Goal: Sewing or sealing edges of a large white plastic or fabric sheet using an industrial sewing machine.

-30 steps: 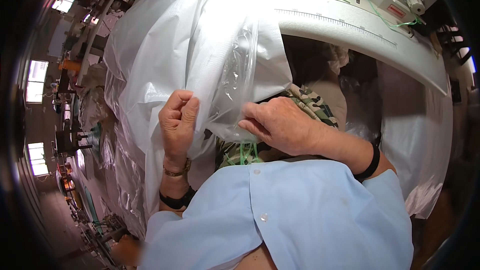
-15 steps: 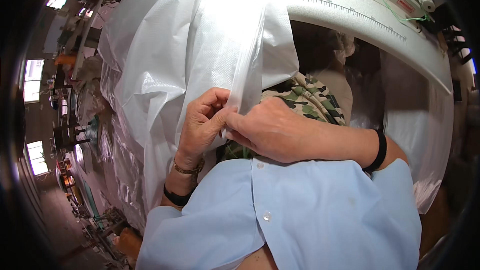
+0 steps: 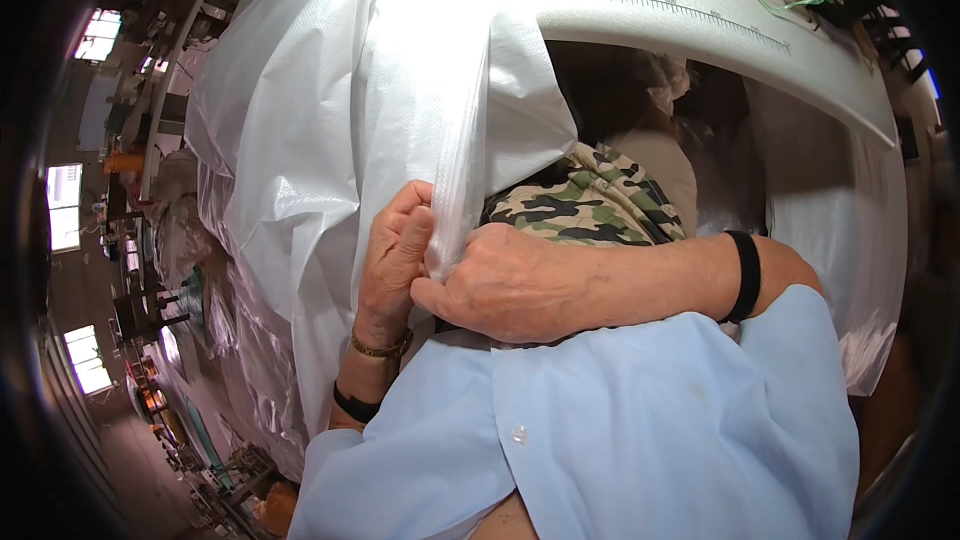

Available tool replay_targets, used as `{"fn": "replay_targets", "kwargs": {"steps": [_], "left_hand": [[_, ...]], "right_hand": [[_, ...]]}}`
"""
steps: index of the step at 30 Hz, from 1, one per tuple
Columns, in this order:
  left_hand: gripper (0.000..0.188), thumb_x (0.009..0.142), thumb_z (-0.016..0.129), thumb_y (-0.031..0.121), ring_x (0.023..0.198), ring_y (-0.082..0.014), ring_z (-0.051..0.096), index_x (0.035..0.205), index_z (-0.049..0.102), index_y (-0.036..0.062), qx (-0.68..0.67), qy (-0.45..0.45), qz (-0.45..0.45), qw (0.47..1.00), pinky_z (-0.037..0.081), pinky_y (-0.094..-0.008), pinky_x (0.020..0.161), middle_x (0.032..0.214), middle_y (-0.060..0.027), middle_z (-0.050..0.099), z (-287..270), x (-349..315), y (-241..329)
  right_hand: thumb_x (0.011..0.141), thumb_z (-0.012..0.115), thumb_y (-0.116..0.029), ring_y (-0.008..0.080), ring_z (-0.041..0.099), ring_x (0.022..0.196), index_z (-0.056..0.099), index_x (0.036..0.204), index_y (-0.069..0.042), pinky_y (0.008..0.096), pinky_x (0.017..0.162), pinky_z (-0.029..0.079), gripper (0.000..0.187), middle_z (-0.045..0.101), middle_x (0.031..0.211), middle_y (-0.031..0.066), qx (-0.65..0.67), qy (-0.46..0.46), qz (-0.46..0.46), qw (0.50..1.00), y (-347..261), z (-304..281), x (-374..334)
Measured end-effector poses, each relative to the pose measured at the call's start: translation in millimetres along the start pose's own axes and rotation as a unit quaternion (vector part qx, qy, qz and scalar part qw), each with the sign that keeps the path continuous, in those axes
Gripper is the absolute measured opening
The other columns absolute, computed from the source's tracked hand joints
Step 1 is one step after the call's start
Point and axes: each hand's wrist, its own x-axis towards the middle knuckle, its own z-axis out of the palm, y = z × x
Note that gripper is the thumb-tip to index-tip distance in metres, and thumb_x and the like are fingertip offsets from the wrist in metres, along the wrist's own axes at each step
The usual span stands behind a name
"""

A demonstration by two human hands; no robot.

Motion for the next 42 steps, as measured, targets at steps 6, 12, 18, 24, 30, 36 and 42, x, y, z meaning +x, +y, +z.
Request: {"fn": "replay_targets", "kwargs": {"steps": [6,12,18,24,30,36,42], "left_hand": [[0.010,0.099,0.062,0.010,0.067,-0.0005,0.054,0.096,0.060,0.0006,0.063,0.059,0.026,0.996,0.044,-0.0160,0.060,0.077,0.0018,0.064,-9.0,-0.2,9.7],[0.008,0.094,0.068,0.005,0.071,-0.0068,0.063,0.096,0.063,-0.0006,-0.063,0.096,0.036,0.993,0.053,-0.0202,0.065,0.087,-0.0043,0.069,-18.9,-0.2,22.5],[0.012,0.091,0.070,0.008,0.075,-0.0134,0.068,0.096,0.061,0.0006,-0.089,0.080,0.058,0.991,0.059,-0.0266,0.070,0.089,-0.0089,0.070,-18.9,-4.2,29.6],[0.009,0.090,0.071,0.003,0.064,-0.0037,0.056,0.088,0.063,0.0021,-0.002,0.106,0.060,0.993,0.045,-0.0174,0.057,0.077,0.0015,0.064,-21.7,-0.5,31.2],[0.011,0.088,0.074,0.005,0.058,0.0010,0.043,0.085,0.063,0.0041,0.147,0.088,0.090,0.981,0.030,-0.0169,0.051,0.069,0.0084,0.056,-0.4,3.3,28.3],[0.009,0.091,0.072,0.004,0.063,0.0008,0.046,0.086,0.064,0.0023,0.243,0.107,0.127,0.956,0.035,-0.0161,0.055,0.071,0.0075,0.057,-16.1,-6.1,24.2],[0.008,0.091,0.071,0.004,0.065,0.0003,0.049,0.088,0.065,0.0013,0.212,0.112,0.125,0.963,0.038,-0.0156,0.058,0.073,0.0058,0.060,-15.6,-7.0,22.2]], "right_hand": [[0.087,0.067,-0.015,0.0240,0.061,0.063,0.053,0.092,-0.003,0.0344,0.064,0.050,0.019,0.058,0.070,0.0073,0.033,0.196,-0.060,0.978,8.2,1.8,-4.0],[0.097,0.065,-0.025,0.0082,0.055,0.078,0.058,0.106,0.000,0.0259,0.068,0.047,0.027,0.059,0.084,0.0008,0.454,0.500,0.259,0.691,46.3,17.0,16.0],[0.097,0.056,-0.019,0.0116,0.060,0.082,0.062,0.109,0.003,0.0281,0.072,0.051,0.025,0.064,0.089,0.0049,0.593,0.274,0.149,0.742,67.5,44.0,43.8],[0.084,0.061,-0.013,0.0278,0.068,0.089,0.068,0.100,0.000,0.0388,0.077,0.055,0.022,0.070,0.097,0.0193,0.283,0.290,0.083,0.911,100.2,39.5,83.6],[0.074,0.071,-0.033,0.0312,0.067,0.092,0.072,0.102,-0.008,0.0402,0.082,0.053,0.037,0.070,0.103,0.0147,0.311,0.274,0.097,0.905,170.8,85.2,134.4],[0.080,0.070,-0.020,0.0293,0.067,0.089,0.072,0.092,-0.008,0.0391,0.076,0.053,0.017,0.071,0.097,0.0135,0.311,0.191,0.091,0.926,123.1,43.6,91.9],[0.090,0.067,-0.011,0.0262,0.062,0.069,0.065,0.089,-0.002,0.0361,0.062,0.049,0.009,0.065,0.082,0.0133,0.069,0.425,0.156,0.889,88.1,5.1,-9.3]]}}
